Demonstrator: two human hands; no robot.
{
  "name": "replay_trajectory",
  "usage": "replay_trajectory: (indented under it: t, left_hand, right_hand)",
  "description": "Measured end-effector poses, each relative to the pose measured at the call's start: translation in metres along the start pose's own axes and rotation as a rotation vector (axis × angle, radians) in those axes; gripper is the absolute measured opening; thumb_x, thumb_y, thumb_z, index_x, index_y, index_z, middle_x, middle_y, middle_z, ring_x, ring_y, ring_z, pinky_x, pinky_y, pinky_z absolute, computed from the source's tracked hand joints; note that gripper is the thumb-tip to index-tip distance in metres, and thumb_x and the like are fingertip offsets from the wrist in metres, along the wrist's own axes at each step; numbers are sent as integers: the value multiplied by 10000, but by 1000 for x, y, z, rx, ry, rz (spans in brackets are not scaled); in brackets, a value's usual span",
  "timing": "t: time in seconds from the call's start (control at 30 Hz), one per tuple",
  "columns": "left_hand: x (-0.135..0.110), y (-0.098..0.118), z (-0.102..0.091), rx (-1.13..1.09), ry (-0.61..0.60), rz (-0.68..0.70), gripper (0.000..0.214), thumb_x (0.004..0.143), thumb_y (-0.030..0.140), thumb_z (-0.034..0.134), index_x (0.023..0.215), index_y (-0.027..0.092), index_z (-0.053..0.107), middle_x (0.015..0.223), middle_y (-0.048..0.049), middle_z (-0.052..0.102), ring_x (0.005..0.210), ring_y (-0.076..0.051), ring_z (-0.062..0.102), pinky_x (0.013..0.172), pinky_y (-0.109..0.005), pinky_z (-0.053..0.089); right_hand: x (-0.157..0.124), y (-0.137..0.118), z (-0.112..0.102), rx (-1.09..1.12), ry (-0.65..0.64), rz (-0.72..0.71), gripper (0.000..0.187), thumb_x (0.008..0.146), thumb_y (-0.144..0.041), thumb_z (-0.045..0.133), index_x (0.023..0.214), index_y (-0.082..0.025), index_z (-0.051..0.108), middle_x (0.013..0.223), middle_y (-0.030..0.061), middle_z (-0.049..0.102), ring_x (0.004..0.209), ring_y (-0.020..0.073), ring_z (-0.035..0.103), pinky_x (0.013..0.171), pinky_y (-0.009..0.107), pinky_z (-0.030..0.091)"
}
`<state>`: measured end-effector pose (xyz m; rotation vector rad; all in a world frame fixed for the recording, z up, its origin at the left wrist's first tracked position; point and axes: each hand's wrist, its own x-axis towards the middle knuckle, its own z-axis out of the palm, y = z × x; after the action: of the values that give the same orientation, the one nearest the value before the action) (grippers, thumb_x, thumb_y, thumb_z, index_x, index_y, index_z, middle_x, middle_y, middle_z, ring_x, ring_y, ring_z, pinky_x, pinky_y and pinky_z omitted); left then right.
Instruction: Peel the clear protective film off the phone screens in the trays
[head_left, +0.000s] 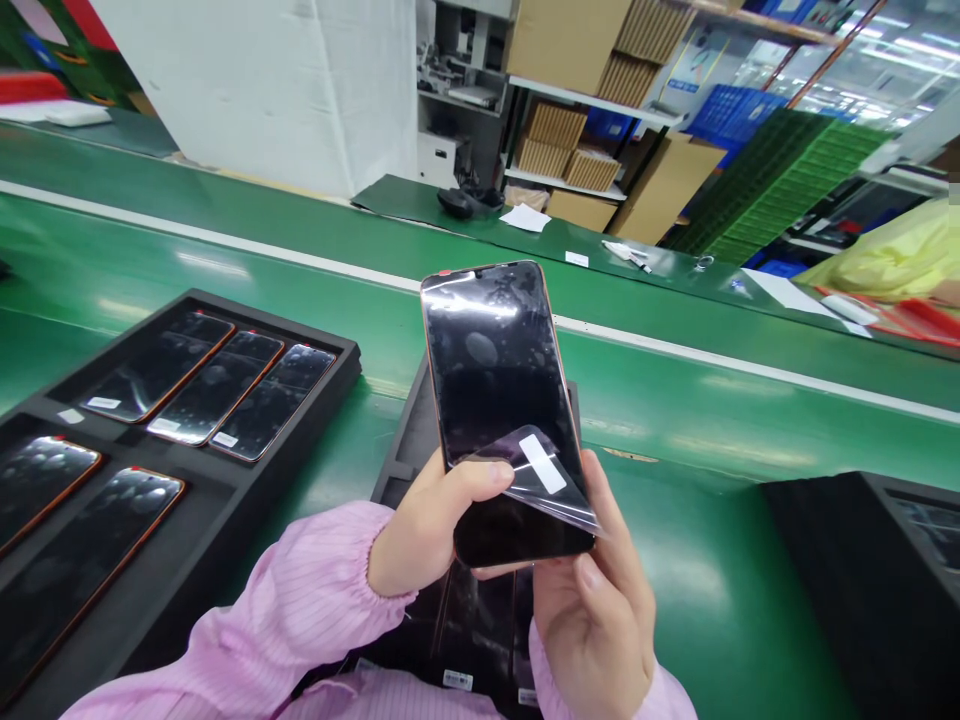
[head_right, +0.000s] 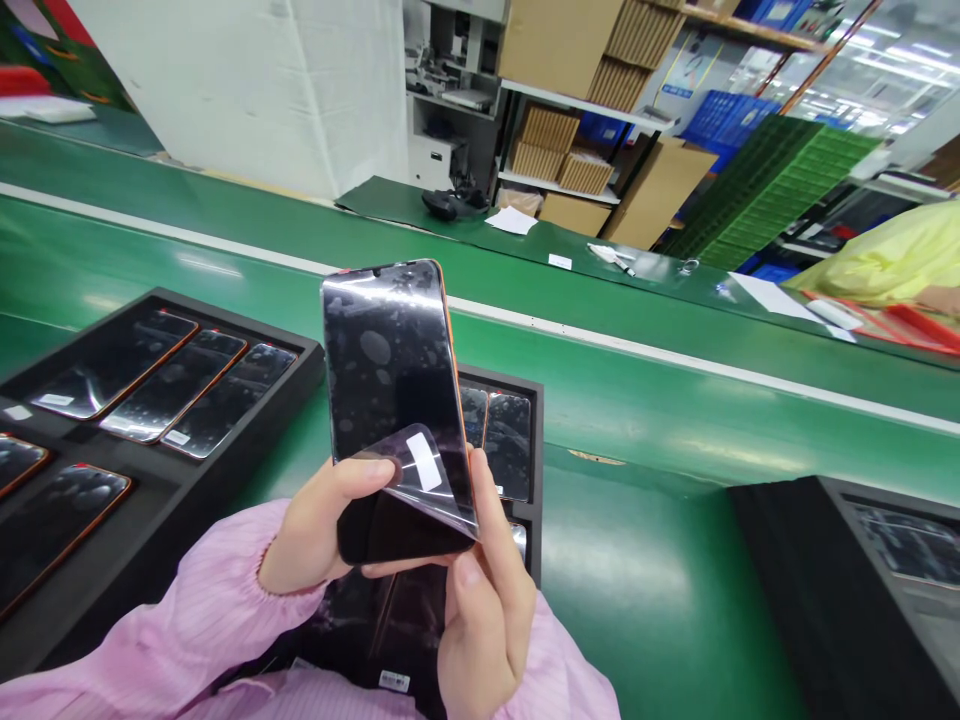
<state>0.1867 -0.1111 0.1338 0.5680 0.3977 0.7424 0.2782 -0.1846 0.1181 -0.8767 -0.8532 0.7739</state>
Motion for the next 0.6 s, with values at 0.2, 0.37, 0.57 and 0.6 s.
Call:
replay_trajectory:
  t: [0.2,0.37,0.57,0.6]
  left_hand:
    - [0,2,2,-7,-137,42,321,797,364,606,934,76,638,629,-44,557,340,-54,350,320,-188,264]
    - [-2,2,2,19,-151,50,317,805,364,597,932,75,633,633,-53,563,344,-62,359,316,-194,258]
    - [-3,0,2,2,-135,72,238,795,346,617,873,124,586,590,-6,520,337,-69,379,307,-186,278]
    - [-3,0,2,2,-133,72,234,793,350,622,859,131,570,574,2,508,333,-71,381,306,-185,281]
  right_hand:
    - [-2,3,-10,-78,-61,-57,477,950,-184,389,1397,-284,520,1383,24,550,1305,294,485,1052,547,468]
    - [-2,4,-11,-118,-63,-65,459,952,-221,418,1392,-293,525,1352,35,577,1275,316,516,1013,578,494]
    - [-1,2,-7,-76,-72,-54,478,940,-190,404,1385,-303,535,1300,26,618,1208,316,579,985,569,520]
    - [-2,2,-6,-70,-82,-54,479,939,-191,406,1387,-304,534,1270,26,639,1162,317,613,955,565,541]
